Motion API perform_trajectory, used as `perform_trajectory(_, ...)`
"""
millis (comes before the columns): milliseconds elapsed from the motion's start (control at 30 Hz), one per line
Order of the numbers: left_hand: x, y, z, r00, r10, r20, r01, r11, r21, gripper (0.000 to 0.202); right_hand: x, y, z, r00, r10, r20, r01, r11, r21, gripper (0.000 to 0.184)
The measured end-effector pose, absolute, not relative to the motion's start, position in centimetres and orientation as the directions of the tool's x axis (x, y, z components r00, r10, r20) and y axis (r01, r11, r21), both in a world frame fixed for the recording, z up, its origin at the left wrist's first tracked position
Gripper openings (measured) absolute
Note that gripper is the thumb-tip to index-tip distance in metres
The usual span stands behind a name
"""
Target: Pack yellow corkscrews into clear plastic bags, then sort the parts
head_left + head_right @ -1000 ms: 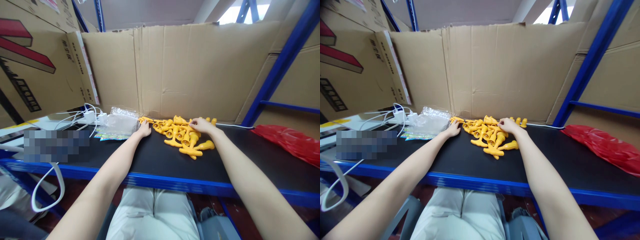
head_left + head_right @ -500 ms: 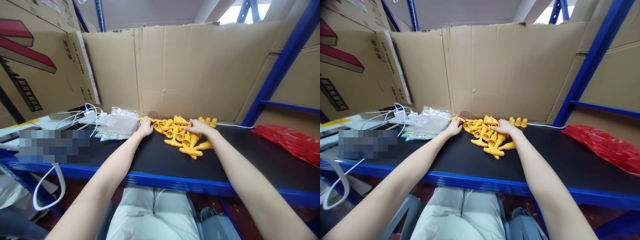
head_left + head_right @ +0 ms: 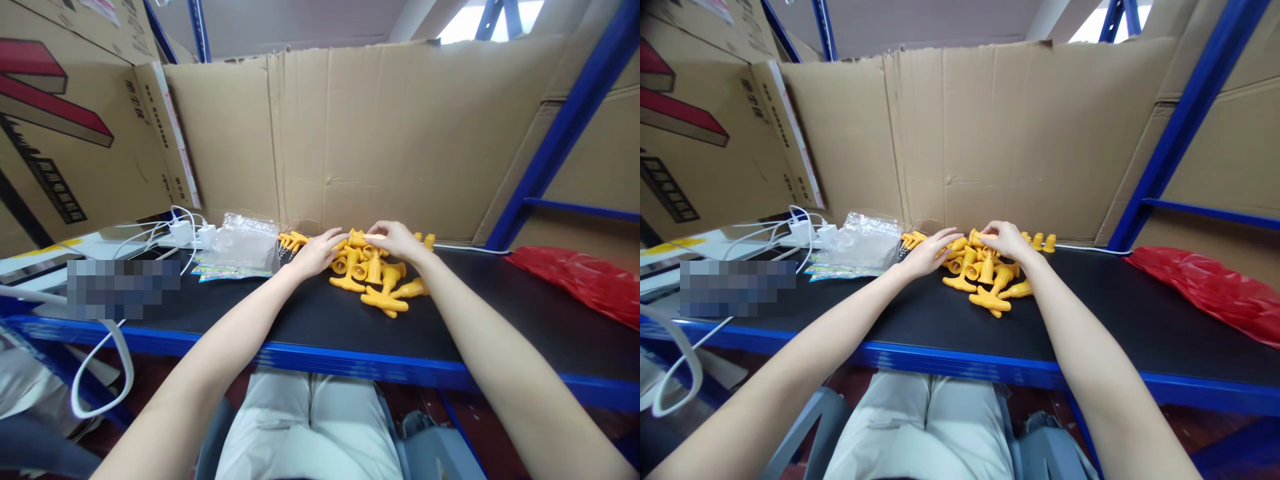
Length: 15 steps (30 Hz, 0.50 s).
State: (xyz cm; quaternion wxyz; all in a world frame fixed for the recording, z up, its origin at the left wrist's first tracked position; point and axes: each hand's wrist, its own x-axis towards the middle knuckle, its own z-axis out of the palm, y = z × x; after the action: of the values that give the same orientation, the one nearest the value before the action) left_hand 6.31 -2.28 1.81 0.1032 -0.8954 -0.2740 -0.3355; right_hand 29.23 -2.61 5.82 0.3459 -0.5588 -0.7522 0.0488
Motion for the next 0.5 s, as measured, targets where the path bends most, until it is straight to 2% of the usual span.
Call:
perform_trajectory(133,7.7,-3.4,2.0,0.723,0.352,0.594,0.551,-0.813,-0.189,0.047,28.0,-3.4,6.7,-0.109,0.804,0.584,0.627,0.512,-0.588,0.03)
perform_trajectory(267,8.5,-4.1,2.0,0.771,0.354,0.529,0.583,-0.727,-0.363,0.049,26.7,-4.0,6.9,-0.117,0.785,0.608,0.486,0.579,-0.655,0.033)
perform_trajectory(367,8.8,-4.7,2.3,0.734,0.422,0.533,0.657,-0.639,-0.4,0.049,25.8,-4.5,6.6,-0.123,0.809,0.575,0.416,0.568,-0.71,0.037)
perform_trajectory(500,8.7,-5.4,3.0,0.637,0.494,0.591,0.756,-0.55,-0.355,0.041,24.8,-4.8,6.4,-0.138,0.806,0.575,0.33,0.585,-0.741,0.042)
